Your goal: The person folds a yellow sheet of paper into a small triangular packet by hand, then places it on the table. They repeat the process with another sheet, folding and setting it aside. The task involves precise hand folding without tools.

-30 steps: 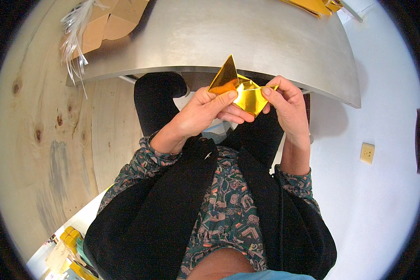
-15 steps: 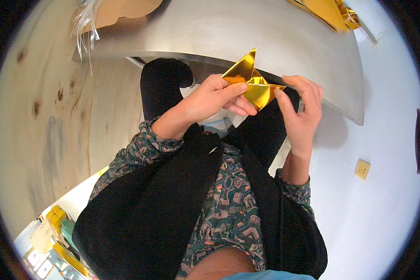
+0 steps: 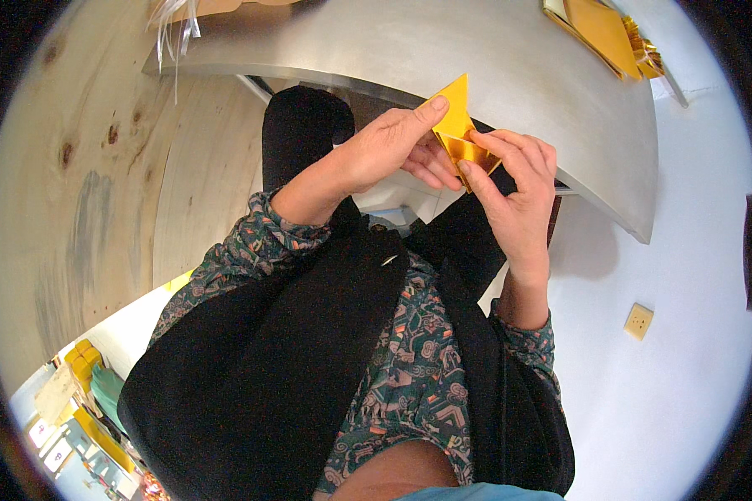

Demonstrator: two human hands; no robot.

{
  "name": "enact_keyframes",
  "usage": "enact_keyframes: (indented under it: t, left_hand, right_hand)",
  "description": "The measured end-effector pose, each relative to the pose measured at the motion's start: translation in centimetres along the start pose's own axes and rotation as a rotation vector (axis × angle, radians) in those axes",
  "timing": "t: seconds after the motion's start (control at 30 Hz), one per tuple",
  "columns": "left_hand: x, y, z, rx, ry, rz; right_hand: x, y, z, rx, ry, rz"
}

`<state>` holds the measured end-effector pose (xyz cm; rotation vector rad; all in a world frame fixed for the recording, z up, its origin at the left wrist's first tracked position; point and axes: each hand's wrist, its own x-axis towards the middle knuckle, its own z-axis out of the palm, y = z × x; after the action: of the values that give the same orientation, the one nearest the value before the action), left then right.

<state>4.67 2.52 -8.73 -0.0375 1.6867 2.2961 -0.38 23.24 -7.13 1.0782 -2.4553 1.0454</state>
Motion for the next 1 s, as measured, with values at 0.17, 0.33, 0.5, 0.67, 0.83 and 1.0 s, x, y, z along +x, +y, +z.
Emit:
enact_keyframes:
  t: [0.17, 0.33, 0.5, 0.67, 0.83, 1.0]
  left_hand:
    - [-0.2, 0.2, -0.5, 0.042, 0.008, 0.048]
    - [0.1, -0.4, -0.6, 0.142, 0.088, 0.145]
    - [0.0, -0.6, -0.6, 0.084, 0.096, 0.172]
    - [-0.2, -0.5, -0.6, 0.115, 0.066, 0.255]
    - [-0.6, 0.0, -0.2, 0.169, 0.067, 0.288]
    - [-0.7, 0.7, -0.1, 0.368, 0.053, 0.391]
  right_hand:
    - [0.2, -0.4, 0.1, 0.039, -0.009, 0.028]
    - [0.2, -0.6, 0.7, 0.122, 0.01, 0.078]
    - [-0.2, -0.7, 1.5, 0.153, 0.148, 0.106]
    - [-0.4, -0.5, 1.7, 0.207, 0.182, 0.158]
    - [-0.4, -0.5, 1.6, 0.277, 0.175, 0.194]
    - [-0.6, -0.8, 1.8, 0.335, 0.109, 0.18]
